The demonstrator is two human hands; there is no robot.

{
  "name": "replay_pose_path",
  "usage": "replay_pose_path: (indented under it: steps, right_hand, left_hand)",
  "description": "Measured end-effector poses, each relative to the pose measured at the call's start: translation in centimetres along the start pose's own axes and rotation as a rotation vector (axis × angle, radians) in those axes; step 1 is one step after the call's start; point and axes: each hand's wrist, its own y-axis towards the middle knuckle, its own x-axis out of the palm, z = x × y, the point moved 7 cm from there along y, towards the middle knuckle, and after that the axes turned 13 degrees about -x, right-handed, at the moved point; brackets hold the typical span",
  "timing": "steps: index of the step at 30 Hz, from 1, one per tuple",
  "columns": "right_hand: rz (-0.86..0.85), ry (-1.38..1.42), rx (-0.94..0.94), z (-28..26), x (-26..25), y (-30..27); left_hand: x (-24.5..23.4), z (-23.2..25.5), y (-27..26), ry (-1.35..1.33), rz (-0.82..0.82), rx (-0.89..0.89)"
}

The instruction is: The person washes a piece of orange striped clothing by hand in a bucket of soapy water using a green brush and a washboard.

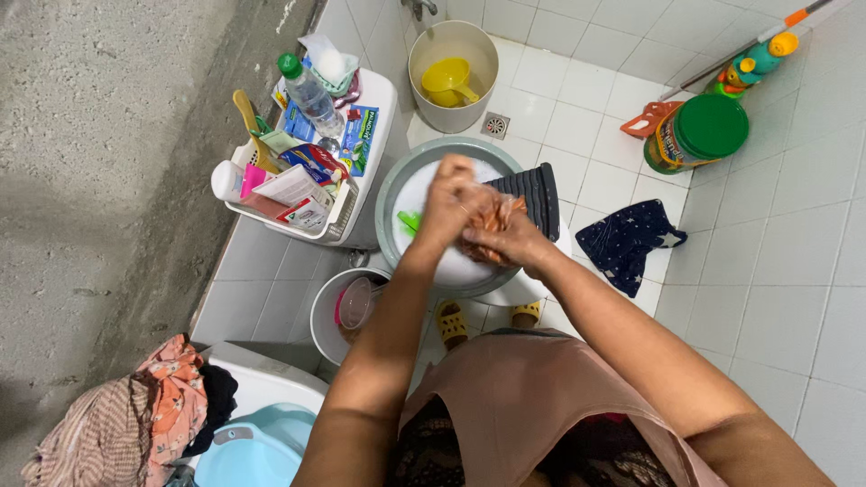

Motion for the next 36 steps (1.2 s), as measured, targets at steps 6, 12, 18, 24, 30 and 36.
replay_pose_path:
  steps: [6, 12, 18, 24, 30, 36]
  right_hand:
    - [0.246, 0.228, -0.066, -4.5, -1.6, -0.3]
    - [0.314, 0.529, -0.235, -11.4, -3.8, -1.4]
    - [0.384, 0.718, -0.075, -1.9, -5.7, 1.7]
    - [0.354, 0.945, 0.062, 7.3, -1.1, 4.8]
    - [0.412, 0.840, 0.215, 5.0, 0.1, 3.1]
    - [0.401, 0.724, 0.226, 0.1, -0.2, 2.3]
  left_hand:
    - [0.0, 2.7, -1.3, 0.093, 0.004, 0.039]
    - [-1.1, -4.5, -2.3, 0.188, 0.007, -0.113]
    - [-1.7, -2.2, -1.3, -0.730, 0.130, -0.316]
    - [6.5, 4.3, -3.8, -0.197, 0.190, -0.022]
    - [2.7, 0.8, -1.0, 0.042, 0.332, -0.066]
    - [6.5, 1.5, -3.5, 0.047, 0.294, 0.004]
